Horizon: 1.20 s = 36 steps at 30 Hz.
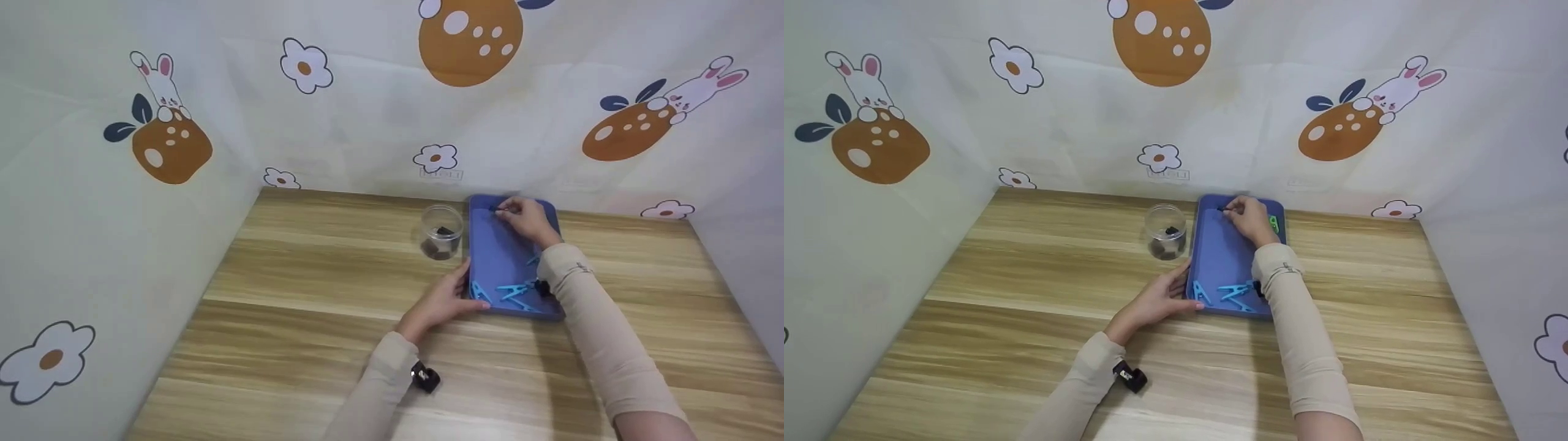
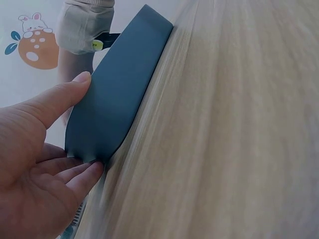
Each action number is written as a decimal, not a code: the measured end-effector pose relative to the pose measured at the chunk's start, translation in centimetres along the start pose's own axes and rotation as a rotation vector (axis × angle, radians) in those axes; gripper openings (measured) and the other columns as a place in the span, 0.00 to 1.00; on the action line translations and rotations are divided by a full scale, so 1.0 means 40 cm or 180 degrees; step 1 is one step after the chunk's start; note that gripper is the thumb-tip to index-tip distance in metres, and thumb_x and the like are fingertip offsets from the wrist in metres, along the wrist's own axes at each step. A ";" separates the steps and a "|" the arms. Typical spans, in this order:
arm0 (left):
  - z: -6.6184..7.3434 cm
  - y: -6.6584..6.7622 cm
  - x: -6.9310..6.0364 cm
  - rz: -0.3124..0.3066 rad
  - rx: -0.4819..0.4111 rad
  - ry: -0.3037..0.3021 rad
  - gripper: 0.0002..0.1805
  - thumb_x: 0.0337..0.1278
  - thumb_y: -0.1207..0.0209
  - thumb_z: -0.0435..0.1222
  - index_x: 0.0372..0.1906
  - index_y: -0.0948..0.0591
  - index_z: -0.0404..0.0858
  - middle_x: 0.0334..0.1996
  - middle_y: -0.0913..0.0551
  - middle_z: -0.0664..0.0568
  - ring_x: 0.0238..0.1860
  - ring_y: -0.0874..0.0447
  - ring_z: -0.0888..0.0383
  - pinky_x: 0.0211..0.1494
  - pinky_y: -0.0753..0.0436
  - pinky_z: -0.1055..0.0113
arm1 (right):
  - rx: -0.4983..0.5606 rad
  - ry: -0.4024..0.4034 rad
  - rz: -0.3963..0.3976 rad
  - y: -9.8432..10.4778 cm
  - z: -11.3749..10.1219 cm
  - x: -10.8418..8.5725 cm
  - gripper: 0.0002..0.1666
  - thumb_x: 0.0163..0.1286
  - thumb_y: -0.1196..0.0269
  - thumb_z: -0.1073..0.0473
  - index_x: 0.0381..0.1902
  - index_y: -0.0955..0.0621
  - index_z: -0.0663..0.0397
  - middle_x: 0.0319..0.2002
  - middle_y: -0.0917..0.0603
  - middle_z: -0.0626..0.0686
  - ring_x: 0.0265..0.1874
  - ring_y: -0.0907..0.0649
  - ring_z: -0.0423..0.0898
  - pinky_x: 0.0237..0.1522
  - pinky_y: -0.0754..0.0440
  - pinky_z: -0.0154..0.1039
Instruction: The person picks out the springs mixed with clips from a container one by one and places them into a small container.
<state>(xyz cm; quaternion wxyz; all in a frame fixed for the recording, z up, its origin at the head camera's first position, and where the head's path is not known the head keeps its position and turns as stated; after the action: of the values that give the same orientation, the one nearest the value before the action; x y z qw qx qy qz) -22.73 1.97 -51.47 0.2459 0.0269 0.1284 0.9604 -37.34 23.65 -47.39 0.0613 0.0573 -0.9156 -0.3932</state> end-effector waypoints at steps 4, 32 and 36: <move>-0.001 0.000 0.000 0.0016 0.0058 -0.0011 0.58 0.56 0.23 0.34 0.84 0.49 0.30 0.82 0.44 0.36 0.79 0.34 0.45 0.81 0.32 0.64 | 0.0016 0.0012 -0.0027 0.001 -0.006 -0.003 0.13 0.79 0.37 0.61 0.50 0.15 0.69 0.47 0.12 0.67 0.43 0.15 0.54 0.39 0.22 0.32; 0.003 -0.003 -0.002 -0.0002 -0.0135 -0.0027 0.58 0.57 0.24 0.31 0.84 0.50 0.30 0.83 0.45 0.37 0.79 0.35 0.45 0.80 0.31 0.64 | 0.0006 0.0037 -0.0037 0.000 -0.063 -0.040 0.13 0.78 0.37 0.62 0.50 0.15 0.68 0.48 0.13 0.70 0.46 0.15 0.63 0.37 0.21 0.35; 0.002 -0.003 -0.001 -0.0001 -0.0119 -0.0058 0.58 0.57 0.24 0.31 0.84 0.50 0.29 0.83 0.45 0.37 0.79 0.35 0.45 0.80 0.32 0.65 | 0.0033 0.0045 -0.0015 -0.002 -0.071 -0.043 0.13 0.78 0.37 0.62 0.50 0.15 0.68 0.48 0.13 0.70 0.44 0.14 0.61 0.33 0.22 0.32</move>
<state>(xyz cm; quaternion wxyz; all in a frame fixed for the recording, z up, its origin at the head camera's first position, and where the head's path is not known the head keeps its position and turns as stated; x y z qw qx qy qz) -22.63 2.06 -51.40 0.2477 0.0311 0.1081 0.9623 -35.18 21.85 -45.64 0.0665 0.0626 -0.9170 -0.3882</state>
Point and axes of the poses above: each hand's wrist, its own x-axis towards the middle knuckle, its own y-axis out of the back of the hand, z = x × y, the point moved 3 cm from there along x, towards the middle knuckle
